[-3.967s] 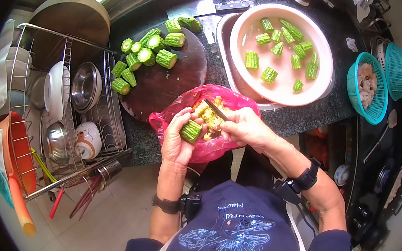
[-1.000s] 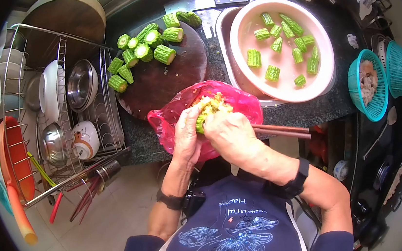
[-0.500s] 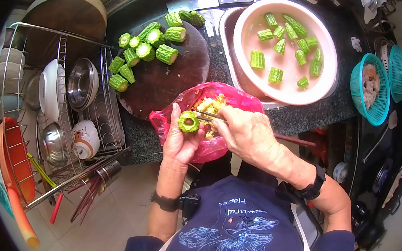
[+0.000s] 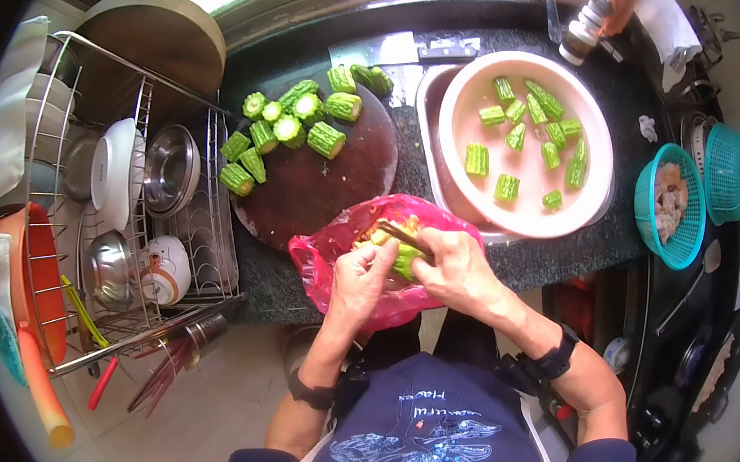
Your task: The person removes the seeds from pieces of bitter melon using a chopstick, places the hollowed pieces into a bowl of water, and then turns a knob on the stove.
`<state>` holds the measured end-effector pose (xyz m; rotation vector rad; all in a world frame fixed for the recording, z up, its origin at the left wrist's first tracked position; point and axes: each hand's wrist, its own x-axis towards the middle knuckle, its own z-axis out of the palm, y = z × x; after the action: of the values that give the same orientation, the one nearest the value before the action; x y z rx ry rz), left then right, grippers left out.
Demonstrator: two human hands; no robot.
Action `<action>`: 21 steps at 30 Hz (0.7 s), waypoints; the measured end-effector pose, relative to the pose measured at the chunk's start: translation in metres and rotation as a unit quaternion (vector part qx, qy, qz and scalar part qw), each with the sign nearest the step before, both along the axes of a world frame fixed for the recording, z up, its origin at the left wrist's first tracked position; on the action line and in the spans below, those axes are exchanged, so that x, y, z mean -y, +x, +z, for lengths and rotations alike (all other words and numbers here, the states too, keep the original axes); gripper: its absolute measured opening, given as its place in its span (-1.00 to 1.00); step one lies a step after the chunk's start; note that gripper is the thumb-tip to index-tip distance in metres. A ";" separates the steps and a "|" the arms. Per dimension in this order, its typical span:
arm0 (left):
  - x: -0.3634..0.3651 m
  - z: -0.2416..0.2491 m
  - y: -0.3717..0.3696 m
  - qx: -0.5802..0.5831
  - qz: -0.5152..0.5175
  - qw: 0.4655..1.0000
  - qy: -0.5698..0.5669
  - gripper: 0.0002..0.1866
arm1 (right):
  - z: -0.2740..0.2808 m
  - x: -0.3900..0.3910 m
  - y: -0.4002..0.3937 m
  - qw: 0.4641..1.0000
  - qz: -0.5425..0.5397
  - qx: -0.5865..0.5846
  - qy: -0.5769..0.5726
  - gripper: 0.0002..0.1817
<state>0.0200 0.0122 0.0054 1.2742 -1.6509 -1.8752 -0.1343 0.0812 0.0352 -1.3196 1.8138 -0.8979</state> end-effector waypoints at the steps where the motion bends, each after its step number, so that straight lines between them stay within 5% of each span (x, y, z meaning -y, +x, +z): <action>1: 0.003 0.001 0.002 0.029 -0.024 0.999 -0.039 -0.70 | 0.000 -0.003 -0.005 1.000 -0.020 0.020 -0.006 -0.80; 6: 0.006 -0.004 0.003 0.004 -0.049 0.945 -0.324 -0.85 | 0.024 -0.005 -0.050 0.988 -0.060 -0.135 0.053 -0.79; 8: 0.010 0.005 -0.003 -0.020 0.011 0.999 -0.037 -0.79 | 0.020 -0.008 -0.073 0.988 -0.060 -0.087 0.114 -0.79; 9: 0.015 0.006 -0.006 -0.085 0.024 0.994 0.060 -0.75 | 0.019 -0.010 -0.075 0.991 -0.077 0.041 0.099 -0.79; 10: 0.017 0.009 -0.010 -0.084 0.018 0.994 0.062 -0.75 | 0.019 -0.012 -0.074 0.978 -0.092 0.170 0.084 -0.80; 16: 0.014 0.033 -0.032 -0.180 0.011 0.958 0.225 -0.71 | 0.025 -0.010 -0.063 0.849 -0.082 0.486 0.191 -0.79; 21: 0.004 0.024 -0.024 -0.183 0.008 0.957 0.226 -0.76 | 0.016 -0.010 -0.056 0.826 -0.080 0.514 0.219 -0.79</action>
<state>-0.0037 0.0084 0.0291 0.9959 -1.0558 -2.3936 -0.1907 0.0913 0.0507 -0.2405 1.1286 -0.9313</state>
